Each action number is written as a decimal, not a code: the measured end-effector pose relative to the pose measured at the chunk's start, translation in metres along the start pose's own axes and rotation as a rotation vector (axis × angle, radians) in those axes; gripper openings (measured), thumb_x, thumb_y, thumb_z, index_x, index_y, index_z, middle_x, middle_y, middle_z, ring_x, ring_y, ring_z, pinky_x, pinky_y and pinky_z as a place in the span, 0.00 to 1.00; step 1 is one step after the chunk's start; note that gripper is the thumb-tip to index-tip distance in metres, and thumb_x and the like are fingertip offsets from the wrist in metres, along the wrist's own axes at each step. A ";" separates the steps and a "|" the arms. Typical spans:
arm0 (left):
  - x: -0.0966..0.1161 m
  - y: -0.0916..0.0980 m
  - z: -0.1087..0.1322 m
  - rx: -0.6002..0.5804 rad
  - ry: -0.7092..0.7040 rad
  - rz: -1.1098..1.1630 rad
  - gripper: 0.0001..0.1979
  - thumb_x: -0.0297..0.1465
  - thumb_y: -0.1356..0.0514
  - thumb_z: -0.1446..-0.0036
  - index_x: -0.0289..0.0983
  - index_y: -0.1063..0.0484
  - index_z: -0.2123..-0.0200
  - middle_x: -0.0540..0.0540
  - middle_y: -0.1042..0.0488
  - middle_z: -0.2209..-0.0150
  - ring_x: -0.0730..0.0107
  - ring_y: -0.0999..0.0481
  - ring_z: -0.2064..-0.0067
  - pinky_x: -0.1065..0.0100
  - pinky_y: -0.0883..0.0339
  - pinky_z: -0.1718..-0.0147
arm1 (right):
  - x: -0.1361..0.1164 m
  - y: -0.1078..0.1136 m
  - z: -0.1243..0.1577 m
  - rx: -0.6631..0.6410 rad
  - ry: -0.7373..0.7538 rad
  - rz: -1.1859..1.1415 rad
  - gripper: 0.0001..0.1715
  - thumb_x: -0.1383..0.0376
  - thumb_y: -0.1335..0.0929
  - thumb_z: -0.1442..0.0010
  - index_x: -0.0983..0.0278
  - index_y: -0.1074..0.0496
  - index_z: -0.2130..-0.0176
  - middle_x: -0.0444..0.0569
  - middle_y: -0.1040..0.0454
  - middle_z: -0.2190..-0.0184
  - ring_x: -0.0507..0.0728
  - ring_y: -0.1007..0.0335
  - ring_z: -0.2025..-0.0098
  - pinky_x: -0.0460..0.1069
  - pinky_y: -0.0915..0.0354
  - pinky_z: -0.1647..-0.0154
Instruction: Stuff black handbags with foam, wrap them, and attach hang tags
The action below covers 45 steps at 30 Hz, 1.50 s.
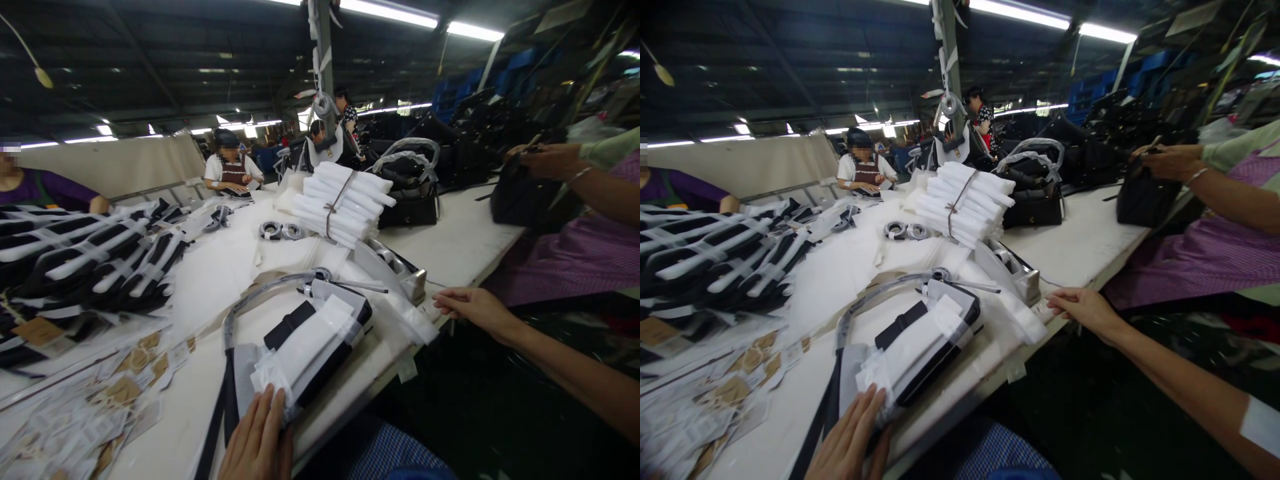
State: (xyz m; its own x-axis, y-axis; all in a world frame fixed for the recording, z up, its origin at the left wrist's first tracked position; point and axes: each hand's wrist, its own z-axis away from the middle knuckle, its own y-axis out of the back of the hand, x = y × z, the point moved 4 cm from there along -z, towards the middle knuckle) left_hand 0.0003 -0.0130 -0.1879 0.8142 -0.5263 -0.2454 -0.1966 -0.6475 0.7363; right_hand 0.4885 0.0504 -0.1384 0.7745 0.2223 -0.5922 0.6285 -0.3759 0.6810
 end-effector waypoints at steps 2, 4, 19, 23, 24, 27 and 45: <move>0.001 0.000 0.000 -0.004 -0.006 -0.004 0.32 0.34 0.43 0.35 0.32 0.46 0.31 0.40 0.25 0.43 0.58 0.22 0.47 0.62 0.29 0.52 | 0.011 0.004 0.000 -0.053 -0.055 0.034 0.15 0.59 0.31 0.39 0.65 0.17 0.67 0.52 0.19 0.76 0.60 0.21 0.76 0.47 0.28 0.79; 0.001 0.000 0.000 -0.008 -0.009 0.000 0.31 0.34 0.43 0.35 0.32 0.45 0.32 0.40 0.25 0.43 0.58 0.23 0.46 0.62 0.29 0.51 | 0.013 0.015 0.003 -0.094 -0.033 0.134 0.14 0.59 0.32 0.40 0.63 0.17 0.64 0.52 0.17 0.69 0.64 0.19 0.68 0.52 0.24 0.69; 0.019 0.026 -0.018 -0.063 0.305 0.083 0.18 0.28 0.46 0.33 0.37 0.30 0.41 0.47 0.27 0.41 0.59 0.26 0.43 0.59 0.31 0.48 | -0.222 -0.064 -0.033 -0.663 0.997 0.140 0.07 0.64 0.34 0.33 0.62 0.25 0.59 0.48 0.23 0.68 0.53 0.28 0.66 0.48 0.39 0.66; 0.021 0.026 -0.019 -0.084 0.381 0.129 0.18 0.29 0.48 0.32 0.38 0.30 0.42 0.47 0.28 0.40 0.58 0.26 0.42 0.56 0.28 0.48 | -0.272 -0.127 -0.050 -0.878 1.129 0.043 0.13 0.60 0.35 0.32 0.61 0.25 0.67 0.45 0.27 0.74 0.52 0.32 0.72 0.48 0.45 0.71; 0.021 0.026 -0.020 -0.080 0.391 0.137 0.18 0.29 0.48 0.32 0.38 0.29 0.42 0.46 0.27 0.41 0.57 0.26 0.42 0.56 0.27 0.48 | -0.281 -0.143 -0.055 -0.925 1.156 0.033 0.14 0.59 0.35 0.33 0.62 0.25 0.68 0.45 0.27 0.74 0.51 0.33 0.73 0.48 0.46 0.72; 0.022 0.026 -0.020 -0.058 0.407 0.147 0.18 0.28 0.49 0.33 0.38 0.29 0.42 0.45 0.27 0.41 0.56 0.27 0.42 0.55 0.26 0.49 | -0.302 -0.190 -0.066 -1.069 1.202 0.085 0.13 0.60 0.32 0.36 0.62 0.24 0.70 0.45 0.25 0.74 0.52 0.32 0.73 0.47 0.48 0.73; 0.021 0.023 -0.022 0.033 0.436 0.183 0.19 0.28 0.53 0.31 0.37 0.24 0.48 0.45 0.29 0.39 0.58 0.29 0.40 0.59 0.28 0.50 | -0.350 -0.284 -0.066 -1.389 1.395 0.704 0.10 0.56 0.25 0.46 0.59 0.17 0.67 0.46 0.22 0.77 0.52 0.37 0.78 0.48 0.55 0.76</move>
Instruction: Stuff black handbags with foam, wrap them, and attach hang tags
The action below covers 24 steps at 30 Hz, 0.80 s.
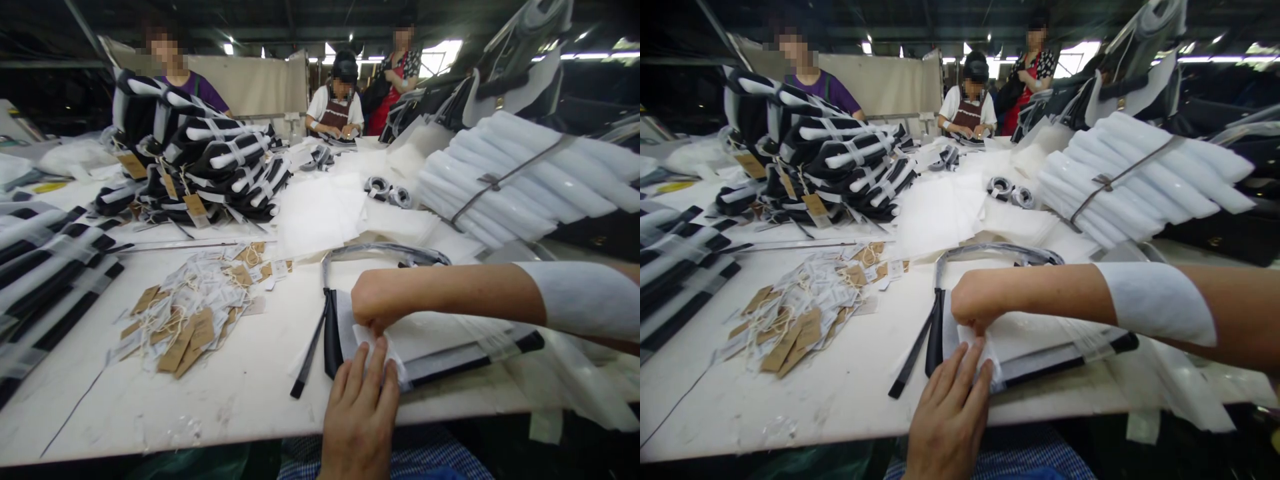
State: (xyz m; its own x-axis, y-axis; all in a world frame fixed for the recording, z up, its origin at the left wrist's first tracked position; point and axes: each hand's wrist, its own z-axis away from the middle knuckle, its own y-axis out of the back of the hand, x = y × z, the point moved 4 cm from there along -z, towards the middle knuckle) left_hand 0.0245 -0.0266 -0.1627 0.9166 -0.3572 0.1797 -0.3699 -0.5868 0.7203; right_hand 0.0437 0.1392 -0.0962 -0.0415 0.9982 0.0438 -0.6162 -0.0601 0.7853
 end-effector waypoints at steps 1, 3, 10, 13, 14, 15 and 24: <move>0.000 -0.001 0.000 -0.006 -0.008 -0.002 0.19 0.29 0.54 0.30 0.37 0.24 0.48 0.48 0.28 0.40 0.59 0.30 0.40 0.59 0.30 0.49 | 0.000 0.000 -0.002 -0.007 0.005 0.003 0.11 0.55 0.24 0.46 0.59 0.17 0.67 0.46 0.22 0.77 0.52 0.37 0.78 0.48 0.55 0.76; 0.001 -0.002 0.000 0.000 -0.003 -0.006 0.20 0.30 0.55 0.29 0.38 0.24 0.48 0.51 0.25 0.42 0.60 0.28 0.41 0.60 0.32 0.47 | 0.001 0.001 -0.005 -0.022 0.015 0.002 0.14 0.53 0.24 0.47 0.60 0.17 0.68 0.46 0.22 0.77 0.52 0.37 0.78 0.48 0.55 0.76; 0.001 -0.002 0.000 0.047 0.033 -0.001 0.21 0.30 0.56 0.29 0.39 0.24 0.49 0.53 0.24 0.44 0.63 0.26 0.43 0.61 0.33 0.48 | 0.003 0.008 -0.010 -0.050 0.032 0.033 0.15 0.51 0.23 0.49 0.60 0.17 0.69 0.44 0.24 0.80 0.51 0.40 0.79 0.48 0.55 0.74; 0.001 -0.003 0.001 0.057 0.032 -0.007 0.20 0.31 0.55 0.29 0.39 0.24 0.50 0.53 0.24 0.45 0.63 0.26 0.44 0.61 0.33 0.49 | 0.010 0.008 -0.014 -0.014 0.017 0.044 0.23 0.46 0.24 0.51 0.63 0.18 0.71 0.45 0.27 0.82 0.51 0.42 0.80 0.48 0.55 0.73; 0.001 -0.003 0.001 0.061 0.030 -0.007 0.20 0.31 0.55 0.29 0.39 0.24 0.50 0.53 0.24 0.45 0.64 0.26 0.44 0.62 0.33 0.49 | 0.014 0.007 -0.015 -0.011 0.016 0.028 0.25 0.44 0.24 0.52 0.64 0.18 0.72 0.44 0.28 0.83 0.51 0.43 0.80 0.48 0.55 0.73; 0.001 -0.004 0.001 0.067 0.031 -0.006 0.20 0.31 0.55 0.29 0.39 0.24 0.50 0.53 0.24 0.45 0.64 0.25 0.44 0.62 0.33 0.50 | 0.017 0.006 -0.016 -0.008 0.020 -0.004 0.25 0.44 0.24 0.53 0.63 0.18 0.73 0.43 0.29 0.84 0.50 0.44 0.80 0.48 0.56 0.73; 0.002 -0.012 0.005 0.182 0.064 0.017 0.19 0.31 0.54 0.29 0.40 0.23 0.51 0.53 0.22 0.46 0.64 0.25 0.45 0.62 0.33 0.50 | 0.057 -0.009 -0.026 0.059 -0.039 -0.232 0.24 0.46 0.22 0.56 0.63 0.22 0.74 0.37 0.32 0.84 0.48 0.46 0.80 0.47 0.56 0.74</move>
State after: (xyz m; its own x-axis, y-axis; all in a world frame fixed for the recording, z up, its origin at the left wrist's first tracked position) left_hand 0.0305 -0.0239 -0.1738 0.9155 -0.3248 0.2374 -0.4017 -0.7045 0.5851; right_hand 0.0270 0.1965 -0.1170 0.1269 0.9847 -0.1191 -0.5584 0.1701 0.8120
